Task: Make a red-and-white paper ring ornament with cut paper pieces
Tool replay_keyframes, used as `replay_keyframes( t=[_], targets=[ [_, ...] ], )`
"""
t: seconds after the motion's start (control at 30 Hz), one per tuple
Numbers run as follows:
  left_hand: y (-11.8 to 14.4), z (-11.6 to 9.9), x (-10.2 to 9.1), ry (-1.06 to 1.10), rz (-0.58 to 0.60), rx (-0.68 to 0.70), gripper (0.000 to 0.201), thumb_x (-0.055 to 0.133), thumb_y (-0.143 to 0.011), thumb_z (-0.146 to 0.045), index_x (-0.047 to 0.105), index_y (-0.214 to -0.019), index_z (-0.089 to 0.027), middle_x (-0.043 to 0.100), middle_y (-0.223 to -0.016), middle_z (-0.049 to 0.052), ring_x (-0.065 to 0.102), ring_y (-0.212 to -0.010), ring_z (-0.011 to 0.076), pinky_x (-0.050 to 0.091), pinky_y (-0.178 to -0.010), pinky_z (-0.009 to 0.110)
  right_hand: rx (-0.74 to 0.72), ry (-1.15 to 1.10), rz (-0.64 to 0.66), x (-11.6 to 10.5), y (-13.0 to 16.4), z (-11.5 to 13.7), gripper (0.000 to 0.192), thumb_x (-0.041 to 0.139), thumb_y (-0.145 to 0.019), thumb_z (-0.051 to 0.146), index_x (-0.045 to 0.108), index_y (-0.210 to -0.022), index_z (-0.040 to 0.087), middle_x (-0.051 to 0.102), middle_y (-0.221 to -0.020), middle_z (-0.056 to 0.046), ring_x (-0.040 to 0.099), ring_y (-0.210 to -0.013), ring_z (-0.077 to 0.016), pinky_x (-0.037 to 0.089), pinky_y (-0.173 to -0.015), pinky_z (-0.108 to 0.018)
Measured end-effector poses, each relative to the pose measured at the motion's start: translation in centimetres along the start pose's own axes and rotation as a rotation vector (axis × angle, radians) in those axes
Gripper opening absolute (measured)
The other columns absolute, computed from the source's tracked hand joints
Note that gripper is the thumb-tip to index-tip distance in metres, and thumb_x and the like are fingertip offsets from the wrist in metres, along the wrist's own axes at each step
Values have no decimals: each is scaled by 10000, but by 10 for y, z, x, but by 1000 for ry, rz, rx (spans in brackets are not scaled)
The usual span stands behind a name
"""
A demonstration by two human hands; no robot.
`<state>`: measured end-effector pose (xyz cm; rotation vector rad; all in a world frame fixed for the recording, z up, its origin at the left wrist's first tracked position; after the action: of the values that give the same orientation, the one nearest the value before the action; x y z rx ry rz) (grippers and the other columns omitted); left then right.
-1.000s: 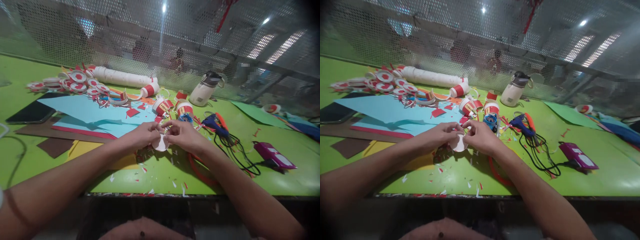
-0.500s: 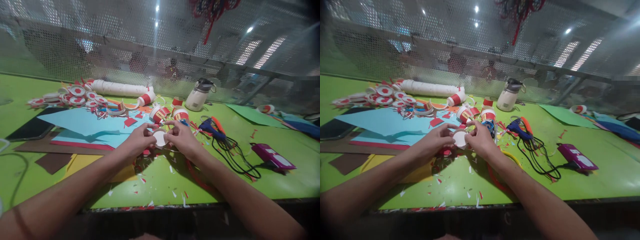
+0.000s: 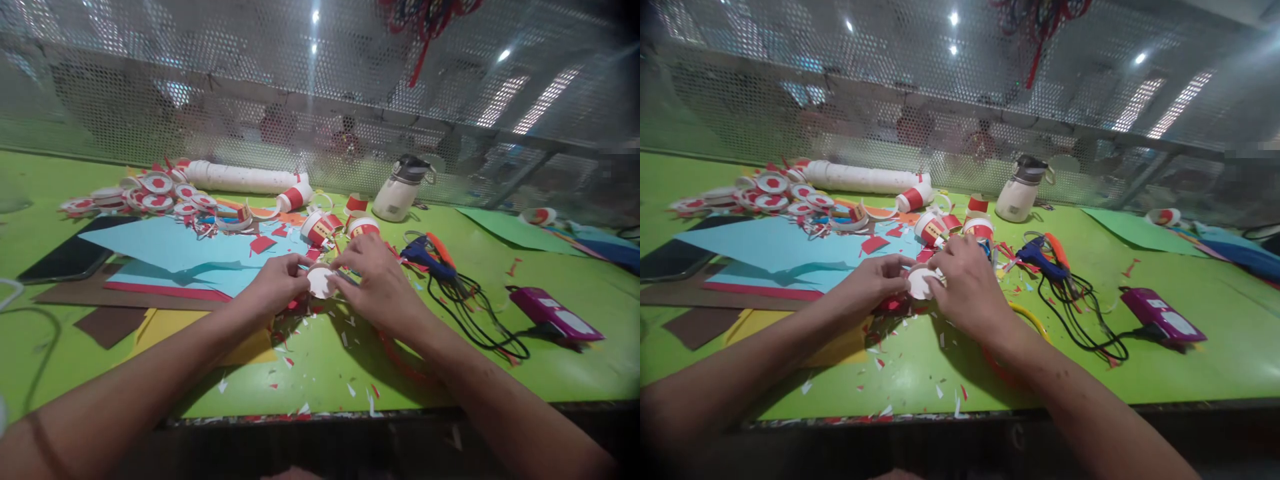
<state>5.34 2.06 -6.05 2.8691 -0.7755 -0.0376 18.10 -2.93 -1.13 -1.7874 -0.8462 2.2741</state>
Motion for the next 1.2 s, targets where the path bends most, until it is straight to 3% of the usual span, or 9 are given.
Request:
replay_keyframes(
  t=[0.13,0.3,0.6,0.9,1.03,1.2],
  targets=[
    [2,-2,2,-49,7,-5,312,534,-637,-54,598,-939,-101,564,-580,-19,465,-421,74,348,-425,201,-105,127,191,10,2,8,86,599,-782,191,675,-752,163,570,-797,-75,446,-799,-206,332,-665,-316],
    [4,0,4,-45,2,-57,263,552,-653,-60,651,-895,-88,555,-525,-16,448,-428,71,321,-438,197,-132,168,294,16,1,11,130,577,-772,146,635,-657,162,548,-718,-53,418,-735,-179,251,-590,-296],
    [-1,12,2,94,35,-104,232,604,-606,-90,668,-829,-83,566,-525,15,450,-436,75,340,-450,203,-153,159,318,21,0,12,159,543,-762,103,624,-632,147,549,-686,-47,411,-686,-155,252,-587,-287],
    [-2,11,0,155,14,-90,206,631,-581,-91,659,-785,-91,601,-600,44,507,-484,98,405,-505,239,-57,95,242,6,-3,1,151,580,-799,187,702,-720,146,596,-722,-63,492,-747,-181,346,-649,-291],
    [-2,10,1,104,-13,-86,197,617,-597,-88,666,-788,-90,575,-540,23,466,-444,80,358,-452,210,-100,219,294,10,0,8,149,607,-791,253,689,-714,156,603,-724,-71,493,-736,-198,308,-593,-304],
    [-1,12,1,101,18,-82,191,599,-631,-97,665,-811,-94,572,-539,19,475,-439,82,373,-443,209,-153,285,323,17,0,16,159,544,-784,153,640,-658,157,593,-694,-63,482,-681,-181,253,-550,-308]
  ],
)
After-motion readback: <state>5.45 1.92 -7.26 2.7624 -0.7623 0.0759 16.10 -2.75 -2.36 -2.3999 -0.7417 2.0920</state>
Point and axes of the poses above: each hand's wrist, its own y-axis away from the middle knuckle, its own x-axis out of the palm, z = x × y, the point moved 4 cm from there along -y, towards the middle knuckle
